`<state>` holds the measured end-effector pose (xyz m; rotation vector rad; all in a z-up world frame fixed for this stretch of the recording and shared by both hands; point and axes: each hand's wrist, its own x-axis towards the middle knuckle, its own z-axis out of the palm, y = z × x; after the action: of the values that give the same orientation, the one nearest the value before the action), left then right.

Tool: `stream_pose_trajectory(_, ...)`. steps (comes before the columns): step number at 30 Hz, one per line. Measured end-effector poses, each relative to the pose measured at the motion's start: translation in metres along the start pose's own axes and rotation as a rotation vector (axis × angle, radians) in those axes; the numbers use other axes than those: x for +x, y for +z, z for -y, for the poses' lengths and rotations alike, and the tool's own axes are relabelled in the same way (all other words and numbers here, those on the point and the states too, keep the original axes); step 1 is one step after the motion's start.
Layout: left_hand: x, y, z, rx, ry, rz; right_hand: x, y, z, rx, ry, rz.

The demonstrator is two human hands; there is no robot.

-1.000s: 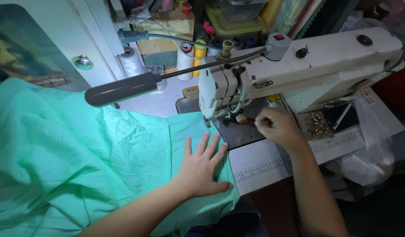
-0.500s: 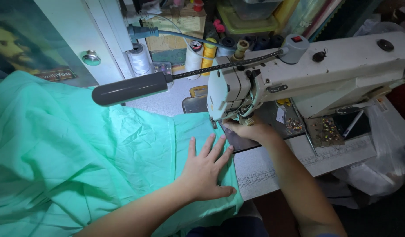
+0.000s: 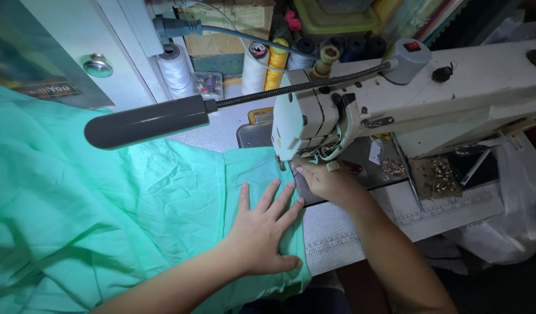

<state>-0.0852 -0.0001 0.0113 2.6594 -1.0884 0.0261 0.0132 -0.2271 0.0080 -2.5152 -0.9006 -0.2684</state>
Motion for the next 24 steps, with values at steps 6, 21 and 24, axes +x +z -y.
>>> stream_pose_trajectory(6,0.0,0.001,0.0,0.014,-0.001,0.013,0.02,-0.027,0.033,-0.086,-0.236,-0.052)
stream_pose_trajectory(21,-0.001,0.0,0.0,-0.013,0.004,-0.041,0.021,-0.026,0.043,-0.201,-0.261,-0.104)
stream_pose_trajectory(24,-0.002,0.002,0.0,0.005,0.005,-0.035,0.006,-0.004,0.017,0.038,-0.016,0.112)
